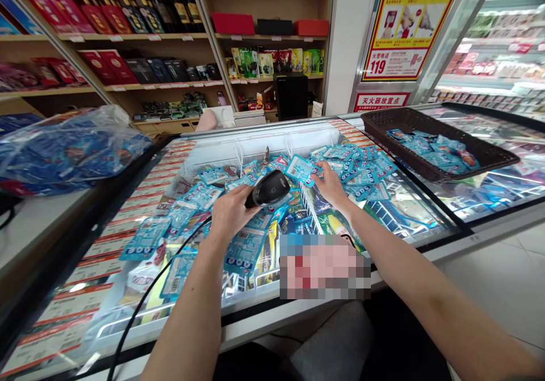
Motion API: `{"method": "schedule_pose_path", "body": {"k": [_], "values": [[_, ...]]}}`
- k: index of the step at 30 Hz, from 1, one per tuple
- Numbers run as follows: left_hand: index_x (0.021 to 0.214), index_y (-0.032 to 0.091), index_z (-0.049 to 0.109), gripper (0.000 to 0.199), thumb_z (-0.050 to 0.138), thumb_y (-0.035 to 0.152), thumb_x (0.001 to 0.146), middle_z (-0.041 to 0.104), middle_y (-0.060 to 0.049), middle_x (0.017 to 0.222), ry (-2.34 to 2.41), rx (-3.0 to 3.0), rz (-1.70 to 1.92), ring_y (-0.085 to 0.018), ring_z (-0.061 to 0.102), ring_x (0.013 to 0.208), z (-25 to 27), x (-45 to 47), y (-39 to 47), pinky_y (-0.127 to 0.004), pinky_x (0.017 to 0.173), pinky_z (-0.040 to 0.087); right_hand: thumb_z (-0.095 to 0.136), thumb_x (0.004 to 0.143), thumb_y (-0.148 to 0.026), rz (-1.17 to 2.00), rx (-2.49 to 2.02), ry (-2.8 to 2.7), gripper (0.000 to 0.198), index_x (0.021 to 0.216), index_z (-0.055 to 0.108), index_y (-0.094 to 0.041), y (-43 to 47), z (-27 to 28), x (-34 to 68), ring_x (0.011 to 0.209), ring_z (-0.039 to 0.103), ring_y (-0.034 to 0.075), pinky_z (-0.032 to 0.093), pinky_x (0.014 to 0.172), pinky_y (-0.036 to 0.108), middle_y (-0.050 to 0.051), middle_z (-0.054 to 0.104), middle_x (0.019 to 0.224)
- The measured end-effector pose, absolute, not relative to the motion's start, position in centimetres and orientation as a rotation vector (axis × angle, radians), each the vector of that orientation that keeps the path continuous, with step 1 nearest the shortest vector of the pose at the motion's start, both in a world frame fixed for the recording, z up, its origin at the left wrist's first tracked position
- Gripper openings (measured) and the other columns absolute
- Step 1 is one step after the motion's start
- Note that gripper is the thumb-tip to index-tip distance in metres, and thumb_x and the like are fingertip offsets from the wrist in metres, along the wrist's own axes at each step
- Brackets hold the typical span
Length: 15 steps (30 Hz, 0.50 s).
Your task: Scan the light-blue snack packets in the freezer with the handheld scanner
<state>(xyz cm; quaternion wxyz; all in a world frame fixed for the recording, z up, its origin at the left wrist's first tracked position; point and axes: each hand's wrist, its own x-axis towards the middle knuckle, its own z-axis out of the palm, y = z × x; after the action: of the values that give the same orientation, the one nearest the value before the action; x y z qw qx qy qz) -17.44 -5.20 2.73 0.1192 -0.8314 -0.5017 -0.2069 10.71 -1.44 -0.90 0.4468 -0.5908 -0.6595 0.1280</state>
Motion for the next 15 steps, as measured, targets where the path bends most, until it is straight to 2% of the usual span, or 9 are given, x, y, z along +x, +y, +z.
{"method": "schedule_pose_path", "body": {"k": [10,15], "values": [[0.1,0.022,0.059,0.03,0.055,0.041,0.077,0.064,-0.002,0.096,-1.481,-2.379,-0.628,-0.02,0.061,0.085,2.33,-17.62,-4.97,-0.025,0.064,0.037,0.051,0.081,-0.034,0.32,-1.409,-1.59,0.031,0.109,0.049,-0.02,-1.38,-0.99,10.69,0.069,0.053,0.019,0.044,0.07,0.035,0.002,0.054,0.075],[0.099,0.022,0.059,0.03,0.055,0.042,0.077,0.065,-0.002,0.094,-1.54,-2.301,-0.648,-0.02,0.061,0.085,2.27,-17.73,-4.91,-0.026,0.062,0.035,0.05,0.082,-0.037,0.323,-1.312,-1.511,0.038,0.117,0.046,-0.022,-1.76,-0.15,10.88,0.066,0.053,0.017,0.047,0.072,0.037,-0.002,0.047,0.067]]}}
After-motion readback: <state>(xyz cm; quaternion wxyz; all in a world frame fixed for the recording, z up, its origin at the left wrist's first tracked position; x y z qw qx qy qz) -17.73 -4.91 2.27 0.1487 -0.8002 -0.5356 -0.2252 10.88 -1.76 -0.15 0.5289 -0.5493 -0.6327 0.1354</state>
